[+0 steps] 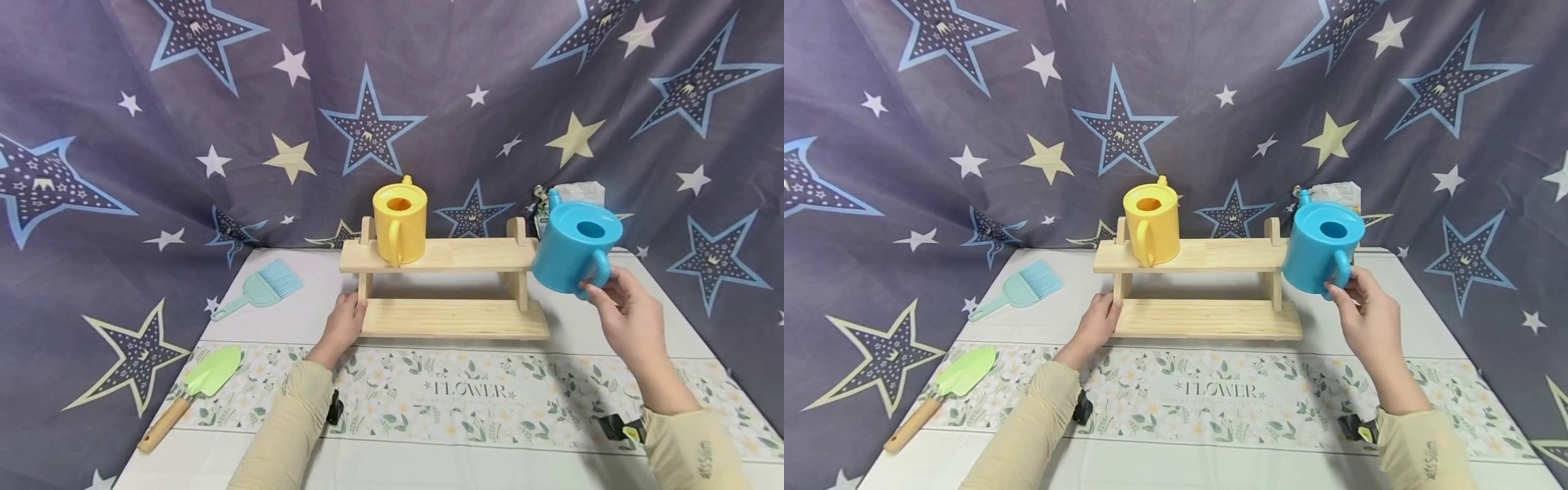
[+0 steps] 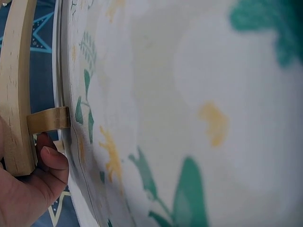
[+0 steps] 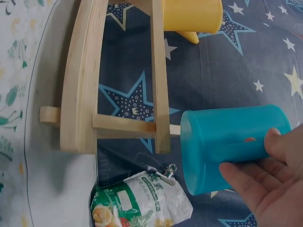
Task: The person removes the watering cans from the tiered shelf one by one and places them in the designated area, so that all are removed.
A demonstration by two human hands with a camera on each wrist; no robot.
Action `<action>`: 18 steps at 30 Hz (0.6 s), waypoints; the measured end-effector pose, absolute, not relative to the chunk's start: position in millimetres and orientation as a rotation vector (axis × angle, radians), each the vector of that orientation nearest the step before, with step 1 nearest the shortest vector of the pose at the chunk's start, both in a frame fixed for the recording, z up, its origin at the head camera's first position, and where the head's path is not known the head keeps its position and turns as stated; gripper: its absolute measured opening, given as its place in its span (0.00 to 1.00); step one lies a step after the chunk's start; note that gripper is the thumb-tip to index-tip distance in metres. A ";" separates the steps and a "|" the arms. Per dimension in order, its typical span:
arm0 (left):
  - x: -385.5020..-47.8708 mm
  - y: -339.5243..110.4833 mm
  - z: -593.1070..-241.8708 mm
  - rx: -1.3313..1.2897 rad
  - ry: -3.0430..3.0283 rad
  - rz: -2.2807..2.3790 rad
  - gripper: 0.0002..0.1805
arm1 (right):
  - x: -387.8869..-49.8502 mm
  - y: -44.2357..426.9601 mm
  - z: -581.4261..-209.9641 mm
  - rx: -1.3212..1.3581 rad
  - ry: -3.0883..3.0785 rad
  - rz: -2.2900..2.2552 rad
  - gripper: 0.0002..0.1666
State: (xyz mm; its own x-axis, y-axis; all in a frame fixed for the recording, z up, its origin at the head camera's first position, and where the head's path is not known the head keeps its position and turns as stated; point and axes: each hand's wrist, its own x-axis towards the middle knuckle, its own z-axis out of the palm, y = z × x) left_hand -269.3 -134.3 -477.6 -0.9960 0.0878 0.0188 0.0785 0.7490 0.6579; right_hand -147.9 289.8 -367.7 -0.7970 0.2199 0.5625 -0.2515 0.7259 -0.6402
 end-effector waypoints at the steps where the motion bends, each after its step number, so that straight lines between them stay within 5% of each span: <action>1: -269.3 -134.2 -477.4 0.139 2.924 1.100 0.28 | -147.1 291.1 -368.0 0.018 -2.295 0.971 0.16; 18: -270.3 -135.0 -478.6 0.127 2.907 1.115 0.28 | -134.8 306.1 -376.3 -0.087 -2.303 0.990 0.15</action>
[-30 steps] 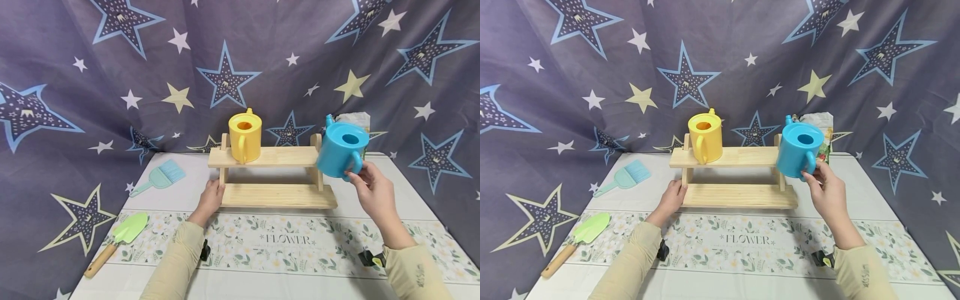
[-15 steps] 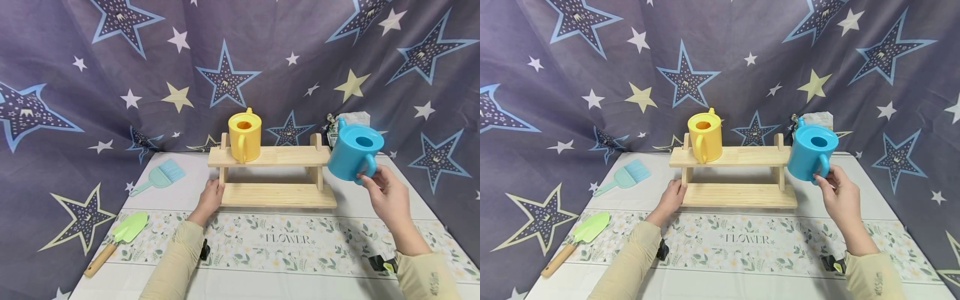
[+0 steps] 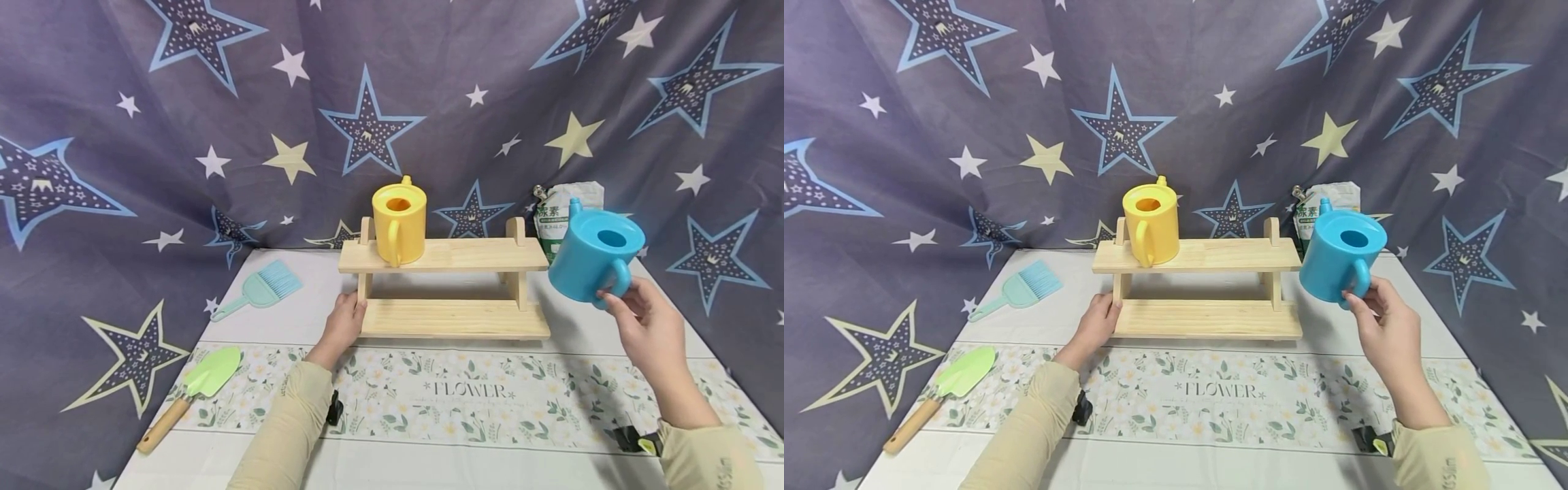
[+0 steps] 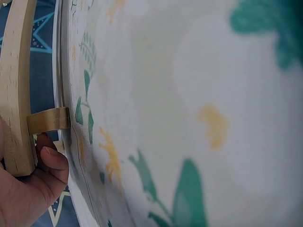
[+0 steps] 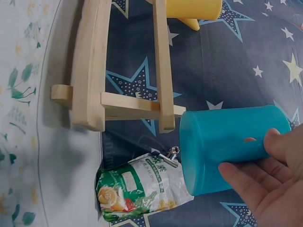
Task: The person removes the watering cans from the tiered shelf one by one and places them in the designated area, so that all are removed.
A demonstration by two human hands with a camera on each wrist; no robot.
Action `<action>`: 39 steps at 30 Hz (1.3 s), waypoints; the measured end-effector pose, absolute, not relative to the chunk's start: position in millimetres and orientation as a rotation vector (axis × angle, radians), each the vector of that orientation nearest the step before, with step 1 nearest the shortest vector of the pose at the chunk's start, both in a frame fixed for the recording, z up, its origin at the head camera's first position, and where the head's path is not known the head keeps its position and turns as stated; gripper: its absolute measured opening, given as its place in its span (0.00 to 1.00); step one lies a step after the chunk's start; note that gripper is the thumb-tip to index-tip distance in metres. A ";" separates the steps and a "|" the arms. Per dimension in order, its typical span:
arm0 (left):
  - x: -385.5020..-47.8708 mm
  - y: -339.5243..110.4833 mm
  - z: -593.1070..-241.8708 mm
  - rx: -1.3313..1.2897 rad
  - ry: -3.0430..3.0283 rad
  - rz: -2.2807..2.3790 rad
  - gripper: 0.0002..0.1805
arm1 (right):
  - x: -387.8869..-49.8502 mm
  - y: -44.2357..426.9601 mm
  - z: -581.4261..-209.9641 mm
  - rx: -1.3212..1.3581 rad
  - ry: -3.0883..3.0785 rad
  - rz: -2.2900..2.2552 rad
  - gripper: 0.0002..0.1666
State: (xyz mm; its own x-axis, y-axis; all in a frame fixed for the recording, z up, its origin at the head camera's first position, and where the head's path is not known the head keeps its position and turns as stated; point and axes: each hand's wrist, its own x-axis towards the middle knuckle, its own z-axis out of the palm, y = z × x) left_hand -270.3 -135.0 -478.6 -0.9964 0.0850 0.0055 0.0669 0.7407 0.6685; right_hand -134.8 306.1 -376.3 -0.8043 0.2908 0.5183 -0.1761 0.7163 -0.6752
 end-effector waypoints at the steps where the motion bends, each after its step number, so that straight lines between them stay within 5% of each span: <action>1: -270.3 -134.9 -478.6 0.126 2.906 1.117 0.28 | -133.9 306.9 -377.4 -0.086 -2.302 0.988 0.16; 39: -269.1 -134.7 -478.2 0.118 2.901 1.113 0.28 | -117.5 330.9 -439.3 -0.153 -2.427 1.078 0.15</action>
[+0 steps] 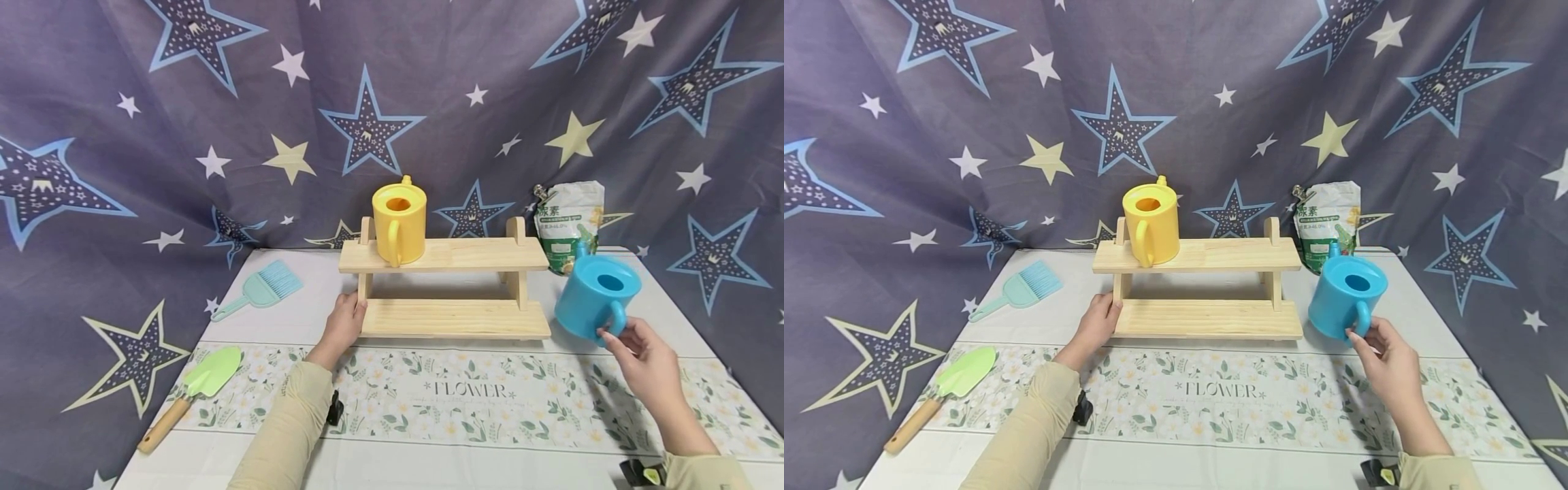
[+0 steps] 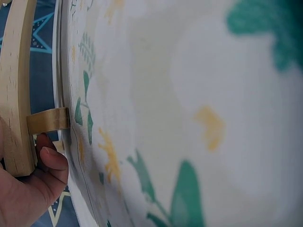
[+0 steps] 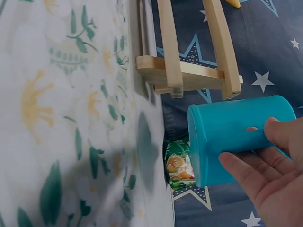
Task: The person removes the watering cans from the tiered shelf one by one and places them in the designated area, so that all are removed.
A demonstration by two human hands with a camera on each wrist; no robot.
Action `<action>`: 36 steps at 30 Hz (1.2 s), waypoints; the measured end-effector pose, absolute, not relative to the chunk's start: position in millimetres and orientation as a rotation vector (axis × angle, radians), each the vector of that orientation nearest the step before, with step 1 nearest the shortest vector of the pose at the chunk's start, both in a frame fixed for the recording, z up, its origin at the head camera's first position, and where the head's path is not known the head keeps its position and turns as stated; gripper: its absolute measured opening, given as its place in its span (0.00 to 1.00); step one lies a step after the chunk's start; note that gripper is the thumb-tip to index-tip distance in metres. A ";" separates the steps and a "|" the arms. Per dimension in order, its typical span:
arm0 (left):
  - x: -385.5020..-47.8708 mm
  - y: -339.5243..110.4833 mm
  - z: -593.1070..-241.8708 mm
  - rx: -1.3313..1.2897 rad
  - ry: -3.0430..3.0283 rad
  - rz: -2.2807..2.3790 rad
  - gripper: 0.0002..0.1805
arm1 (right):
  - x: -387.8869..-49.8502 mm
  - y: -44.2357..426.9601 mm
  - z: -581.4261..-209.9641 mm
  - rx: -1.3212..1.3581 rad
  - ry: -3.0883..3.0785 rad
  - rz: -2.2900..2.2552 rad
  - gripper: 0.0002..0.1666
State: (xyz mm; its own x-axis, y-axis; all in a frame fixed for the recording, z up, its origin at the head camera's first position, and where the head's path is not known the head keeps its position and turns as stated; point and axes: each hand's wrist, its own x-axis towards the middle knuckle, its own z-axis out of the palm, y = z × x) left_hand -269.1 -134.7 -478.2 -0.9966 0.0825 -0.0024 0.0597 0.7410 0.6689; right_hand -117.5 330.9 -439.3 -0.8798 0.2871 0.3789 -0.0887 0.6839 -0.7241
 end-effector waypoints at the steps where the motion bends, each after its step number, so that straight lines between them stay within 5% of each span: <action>1: -269.1 -134.7 -478.3 0.120 2.902 1.112 0.28 | -117.4 331.0 -440.2 -0.154 -2.434 1.076 0.15; 36: -268.3 -133.4 -478.0 0.109 2.907 1.110 0.28 | -118.3 332.7 -467.0 -0.215 -2.660 1.046 0.11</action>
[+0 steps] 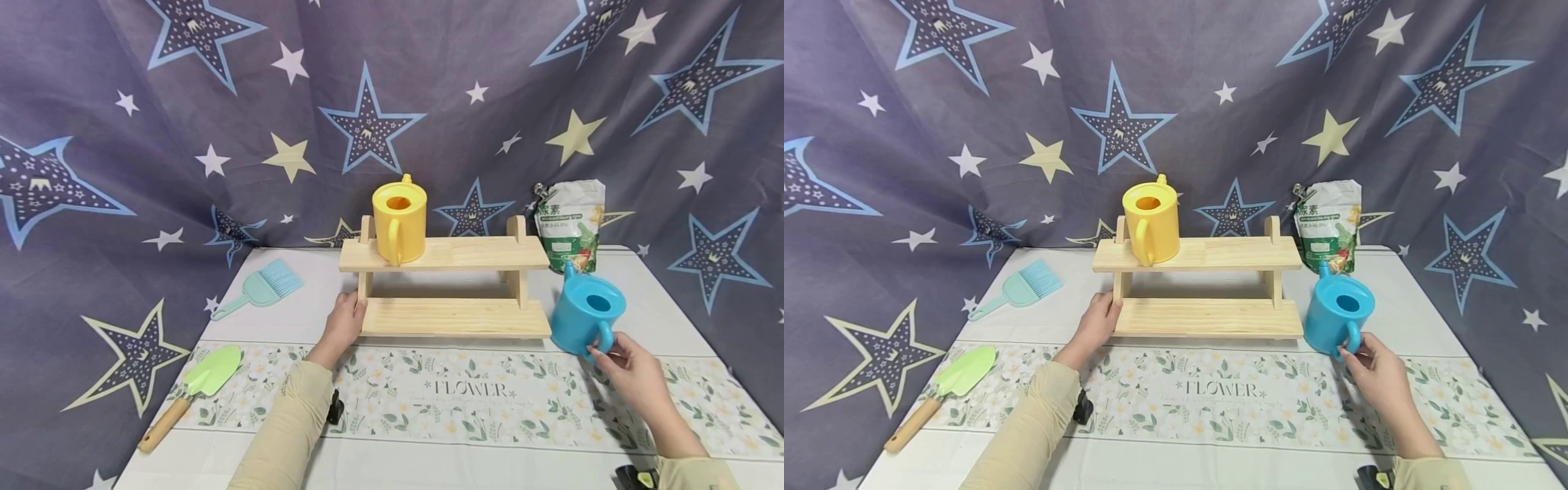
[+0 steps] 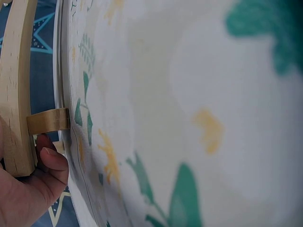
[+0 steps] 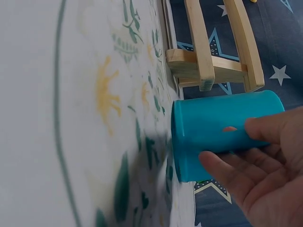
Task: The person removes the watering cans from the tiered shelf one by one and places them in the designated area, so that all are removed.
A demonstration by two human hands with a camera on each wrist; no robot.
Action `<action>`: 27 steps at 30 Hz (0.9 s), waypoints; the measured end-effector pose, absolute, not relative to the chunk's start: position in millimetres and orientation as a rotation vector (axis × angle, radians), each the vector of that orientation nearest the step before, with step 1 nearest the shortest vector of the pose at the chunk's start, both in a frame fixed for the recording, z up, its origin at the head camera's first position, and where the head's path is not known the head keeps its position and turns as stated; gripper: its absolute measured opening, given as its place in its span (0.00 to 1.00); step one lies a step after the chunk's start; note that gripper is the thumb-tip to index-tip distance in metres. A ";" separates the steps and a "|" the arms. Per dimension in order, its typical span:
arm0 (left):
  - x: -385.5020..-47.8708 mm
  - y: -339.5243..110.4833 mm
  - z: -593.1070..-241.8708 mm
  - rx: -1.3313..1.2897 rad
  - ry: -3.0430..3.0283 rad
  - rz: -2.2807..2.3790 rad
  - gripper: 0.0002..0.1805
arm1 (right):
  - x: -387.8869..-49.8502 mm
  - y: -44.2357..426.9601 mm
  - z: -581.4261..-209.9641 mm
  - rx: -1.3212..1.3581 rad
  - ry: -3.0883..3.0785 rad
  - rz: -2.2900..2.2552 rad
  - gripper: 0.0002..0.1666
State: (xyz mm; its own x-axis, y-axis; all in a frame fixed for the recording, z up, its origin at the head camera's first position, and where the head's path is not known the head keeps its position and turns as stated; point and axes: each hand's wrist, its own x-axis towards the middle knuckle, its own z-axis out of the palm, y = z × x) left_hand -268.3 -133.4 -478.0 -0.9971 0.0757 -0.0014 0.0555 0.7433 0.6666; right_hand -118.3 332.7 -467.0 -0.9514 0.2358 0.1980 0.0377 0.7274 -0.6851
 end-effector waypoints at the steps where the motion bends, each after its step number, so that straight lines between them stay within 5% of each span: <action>1: -268.5 -133.7 -477.9 0.106 2.907 1.107 0.28 | -118.3 332.9 -466.7 -0.214 -2.677 1.045 0.10; 10: -269.2 -134.5 -479.0 0.103 2.911 1.117 0.28 | -119.1 332.2 -467.7 -0.247 -2.721 1.026 0.09; 18: -268.2 -134.4 -479.0 0.100 2.910 1.108 0.28 | -110.2 335.0 -453.2 -0.305 -2.686 0.967 0.23; 27: -268.6 -134.1 -479.5 0.100 2.912 1.111 0.28 | -101.9 328.5 -419.2 -0.312 -2.538 0.894 0.21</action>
